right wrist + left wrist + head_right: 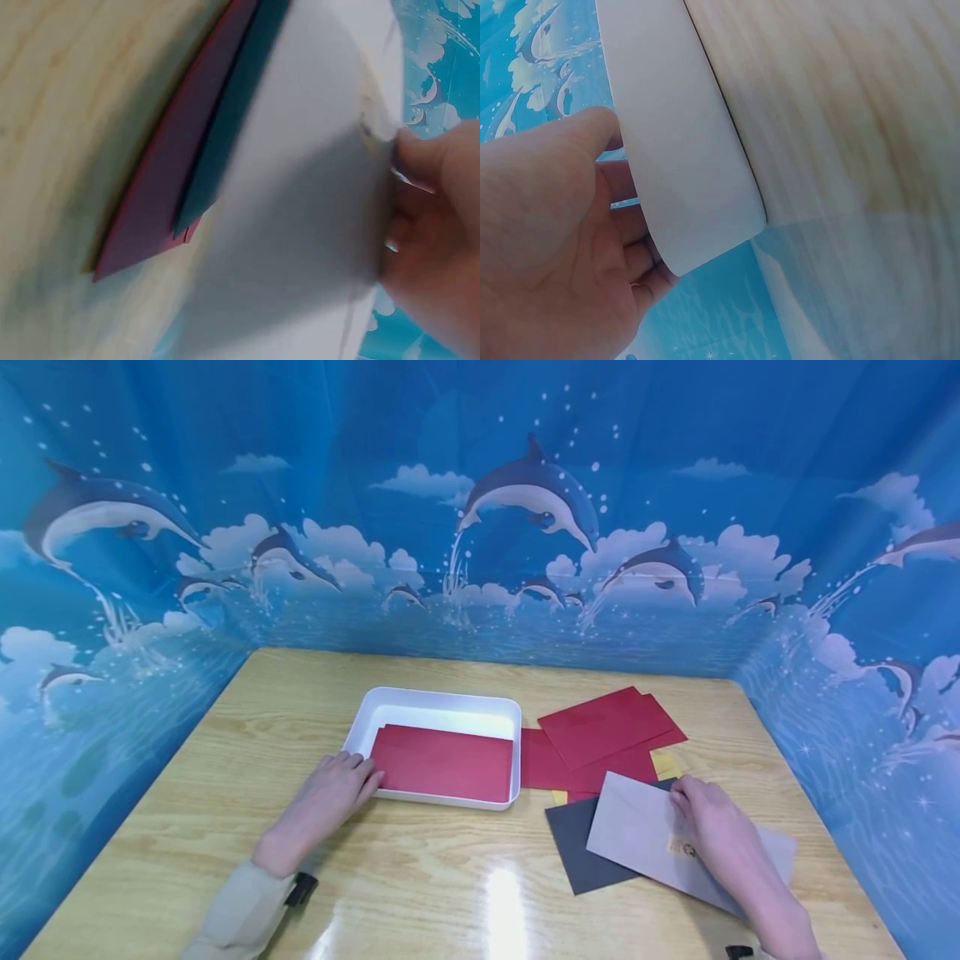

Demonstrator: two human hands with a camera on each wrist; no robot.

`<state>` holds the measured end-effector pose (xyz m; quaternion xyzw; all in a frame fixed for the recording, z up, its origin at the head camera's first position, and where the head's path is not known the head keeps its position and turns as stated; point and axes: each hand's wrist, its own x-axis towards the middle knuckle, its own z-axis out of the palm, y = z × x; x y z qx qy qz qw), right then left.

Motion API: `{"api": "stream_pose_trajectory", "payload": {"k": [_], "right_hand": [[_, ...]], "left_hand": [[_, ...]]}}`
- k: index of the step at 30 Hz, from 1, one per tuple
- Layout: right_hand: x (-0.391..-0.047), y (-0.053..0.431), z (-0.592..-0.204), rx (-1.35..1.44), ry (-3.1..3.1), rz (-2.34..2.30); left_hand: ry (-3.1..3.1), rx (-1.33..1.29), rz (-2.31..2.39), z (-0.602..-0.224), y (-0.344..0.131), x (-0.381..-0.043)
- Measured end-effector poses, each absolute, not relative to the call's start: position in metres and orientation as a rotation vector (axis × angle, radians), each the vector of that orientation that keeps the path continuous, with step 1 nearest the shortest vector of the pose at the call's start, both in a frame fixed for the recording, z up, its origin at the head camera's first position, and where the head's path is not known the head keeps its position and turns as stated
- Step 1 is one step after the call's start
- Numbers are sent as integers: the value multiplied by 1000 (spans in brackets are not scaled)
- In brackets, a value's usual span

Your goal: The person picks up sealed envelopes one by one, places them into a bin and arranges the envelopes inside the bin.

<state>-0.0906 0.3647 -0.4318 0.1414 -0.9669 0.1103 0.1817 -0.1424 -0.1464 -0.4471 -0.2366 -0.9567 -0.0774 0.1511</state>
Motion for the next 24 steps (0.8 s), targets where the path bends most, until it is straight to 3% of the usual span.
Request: {"api": "stream_pose_trajectory", "payload": {"k": [24], "right_hand": [[-109,328,-391,472,-2467,212]], "left_hand": [[-2764,-674,-240,-444,-145,-141]]}}
